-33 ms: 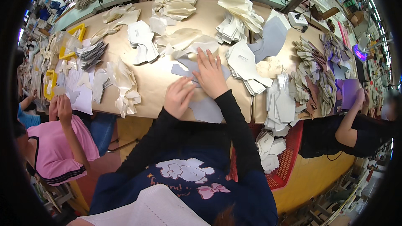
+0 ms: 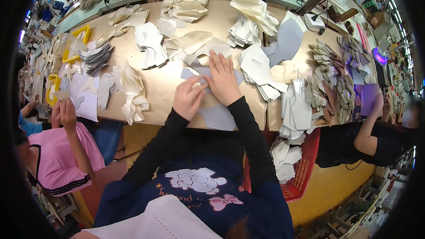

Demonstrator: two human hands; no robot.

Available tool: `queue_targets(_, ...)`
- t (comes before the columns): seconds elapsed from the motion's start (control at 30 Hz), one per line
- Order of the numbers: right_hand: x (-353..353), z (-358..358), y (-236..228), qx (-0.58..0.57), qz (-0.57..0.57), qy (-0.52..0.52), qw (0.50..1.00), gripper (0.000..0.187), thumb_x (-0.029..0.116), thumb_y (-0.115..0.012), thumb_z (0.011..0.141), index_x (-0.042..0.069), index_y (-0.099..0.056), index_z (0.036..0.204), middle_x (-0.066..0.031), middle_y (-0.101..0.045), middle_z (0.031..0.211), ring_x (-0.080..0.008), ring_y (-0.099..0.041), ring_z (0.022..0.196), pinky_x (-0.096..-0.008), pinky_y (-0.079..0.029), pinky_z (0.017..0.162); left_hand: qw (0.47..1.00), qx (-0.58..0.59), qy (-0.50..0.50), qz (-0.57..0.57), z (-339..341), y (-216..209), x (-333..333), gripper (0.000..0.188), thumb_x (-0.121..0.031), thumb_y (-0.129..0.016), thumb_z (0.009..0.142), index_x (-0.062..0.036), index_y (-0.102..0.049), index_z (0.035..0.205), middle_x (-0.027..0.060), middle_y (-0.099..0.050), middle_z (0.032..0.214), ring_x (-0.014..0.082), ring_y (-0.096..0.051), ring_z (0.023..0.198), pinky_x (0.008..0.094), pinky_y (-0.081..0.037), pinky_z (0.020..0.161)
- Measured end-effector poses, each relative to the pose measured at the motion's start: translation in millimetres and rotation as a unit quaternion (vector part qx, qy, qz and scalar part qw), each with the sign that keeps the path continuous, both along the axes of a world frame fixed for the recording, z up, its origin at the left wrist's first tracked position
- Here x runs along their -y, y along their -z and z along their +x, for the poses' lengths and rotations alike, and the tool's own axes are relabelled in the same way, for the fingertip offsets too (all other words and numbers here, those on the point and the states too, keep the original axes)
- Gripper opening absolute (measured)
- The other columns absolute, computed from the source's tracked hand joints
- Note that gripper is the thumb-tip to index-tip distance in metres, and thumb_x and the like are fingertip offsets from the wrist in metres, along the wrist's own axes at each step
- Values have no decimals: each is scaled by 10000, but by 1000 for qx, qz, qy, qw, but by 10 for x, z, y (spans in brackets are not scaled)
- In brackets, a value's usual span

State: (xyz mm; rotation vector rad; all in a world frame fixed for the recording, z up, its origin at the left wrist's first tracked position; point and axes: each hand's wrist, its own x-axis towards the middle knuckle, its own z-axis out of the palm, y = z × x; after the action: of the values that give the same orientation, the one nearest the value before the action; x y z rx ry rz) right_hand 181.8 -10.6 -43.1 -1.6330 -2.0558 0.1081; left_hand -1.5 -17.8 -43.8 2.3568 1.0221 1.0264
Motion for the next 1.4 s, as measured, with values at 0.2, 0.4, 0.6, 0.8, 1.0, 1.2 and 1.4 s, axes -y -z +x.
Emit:
queue_targets(0.2,121,139,-326,-78,74,45,993,521,115,-680,884,-53,-510,1348,-133,-397,1536,-318,-413,1390,-546,-254,1162,998,-8,-39,39,251,-87,-677,185,-133,-690,847,-105,-731,1025,144,-576,1342,352,-511,1275,443,-416,1004)
queue_targets(0.4,778,232,-512,-23,173,15,984,231,29,-714,807,-18,-710,1033,-72,-661,1229,-226,-629,1068,-451,-423,1031,681,404,182,-584,96,-196,-276,636,-216,-652,977,-23,-366,1511,143,-561,1375,208,-582,1199,338,-483,986)
queue_targets(0.6,1347,121,-407,18,109,-109,988,291,40,-723,684,51,-759,972,-31,-692,1100,-185,-630,876,-359,-492,824,631,397,163,-647,64,-132,92,689,-130,-660,953,-70,-298,1536,170,-558,1389,195,-612,1176,310,-509,970)
queue_targets(0.8,1491,43,-473,14,120,-116,986,302,70,-707,640,83,-775,934,-9,-710,1075,-174,-594,806,-312,-469,712,686,363,106,-622,181,-78,-74,396,-35,-621,954,30,-569,1341,149,-632,1316,197,-630,1167,279,-503,946)
queue_targets(1.0,1540,63,-559,-30,189,-30,981,268,46,-740,608,54,-778,873,-34,-728,1035,-169,-591,749,-302,-452,640,699,511,23,-500,65,-318,-511,776,-100,-598,987,-120,-101,1583,184,-348,1547,308,-570,1270,345,-457,1034)
queue_targets(1.2,1553,45,-473,-35,225,22,973,225,-44,-755,630,6,-768,849,-60,-731,1007,-194,-608,734,-308,-458,595,802,328,118,-485,106,-419,-25,1025,-110,-669,956,-179,138,1584,296,-245,1578,203,-589,1112,324,-487,967)
queue_targets(1.4,1636,83,-548,-25,74,-147,986,333,30,-795,674,4,-737,1000,-74,-711,1100,-192,-618,758,-317,-462,651,714,286,164,-618,4,-344,248,591,-121,-668,963,-21,-393,1476,204,-666,1231,141,-644,1031,275,-505,925)
